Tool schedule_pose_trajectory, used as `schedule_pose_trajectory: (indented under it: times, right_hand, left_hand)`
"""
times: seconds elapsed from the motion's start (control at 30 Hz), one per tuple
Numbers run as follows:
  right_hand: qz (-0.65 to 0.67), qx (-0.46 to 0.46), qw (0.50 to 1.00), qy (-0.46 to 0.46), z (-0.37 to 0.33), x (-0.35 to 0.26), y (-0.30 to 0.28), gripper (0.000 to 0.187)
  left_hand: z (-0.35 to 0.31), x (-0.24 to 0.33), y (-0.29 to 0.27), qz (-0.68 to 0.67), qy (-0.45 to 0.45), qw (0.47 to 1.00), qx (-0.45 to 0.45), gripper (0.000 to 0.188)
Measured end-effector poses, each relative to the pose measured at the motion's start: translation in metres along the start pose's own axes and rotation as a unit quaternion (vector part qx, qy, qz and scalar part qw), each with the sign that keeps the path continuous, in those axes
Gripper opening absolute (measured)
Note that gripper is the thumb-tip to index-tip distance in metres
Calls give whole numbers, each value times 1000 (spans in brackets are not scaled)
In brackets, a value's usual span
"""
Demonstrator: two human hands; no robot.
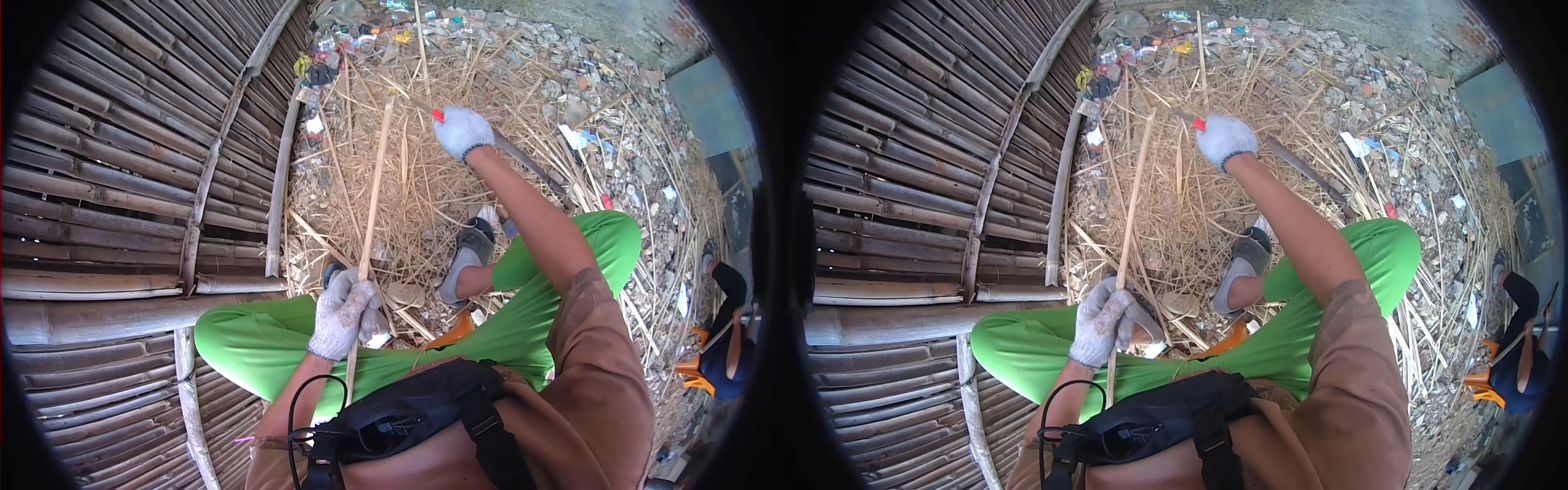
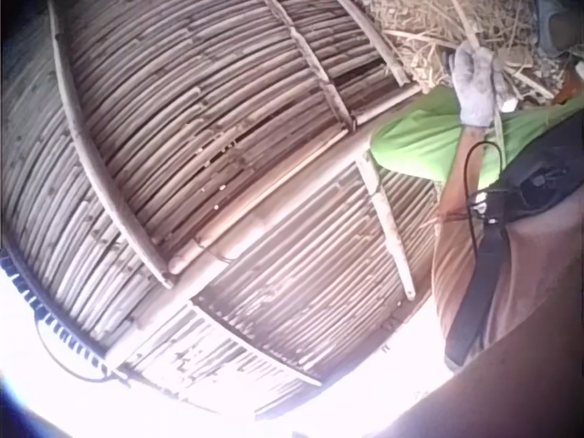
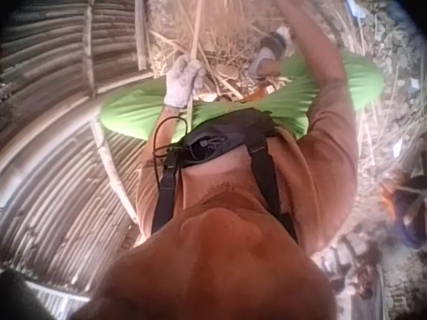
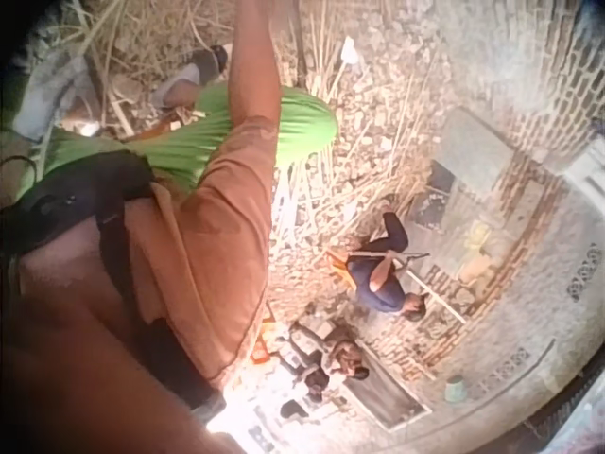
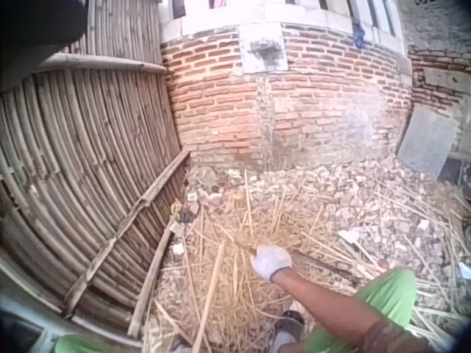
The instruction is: The person uses a small red knife to strip thin layers and shavings from a bamboo stick by hand, rotating the stick between their gloved hands.
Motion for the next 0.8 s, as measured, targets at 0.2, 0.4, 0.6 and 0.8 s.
schedule_pose_trajectory:
  times: [0.2, 0.4, 0.6, 0.8]
  right_hand:
    - [30, -31, 985, -164, -83, -84, 21, 34]
    - [36, -43, 952, -302, -164, -127, 48, 23]
    - [4, -25, 976, -216, -102, -102, 28, 29]
    - [-13, 7, 993, -115, -2, -44, 22, 32]
  left_hand:
    - [5, 1, -1, 13, -14, 1000, 11, 31]
    - [4, 4, -5, 23, -25, 998, 48, 19]
    - [-6, 6, 1, 46, -11, 998, 37, 24]
    - [-7, -6, -9, 100, -15, 995, 1, 23]
Point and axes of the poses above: each hand's wrist, its own z-axis towards the middle knuckle, its own y-axis out of the palm, x = y × z, the point moved 2 cm from there along z, towards the middle knuckle, and after that the axes turned 7 degrees about -y, right-handed, at the moved point
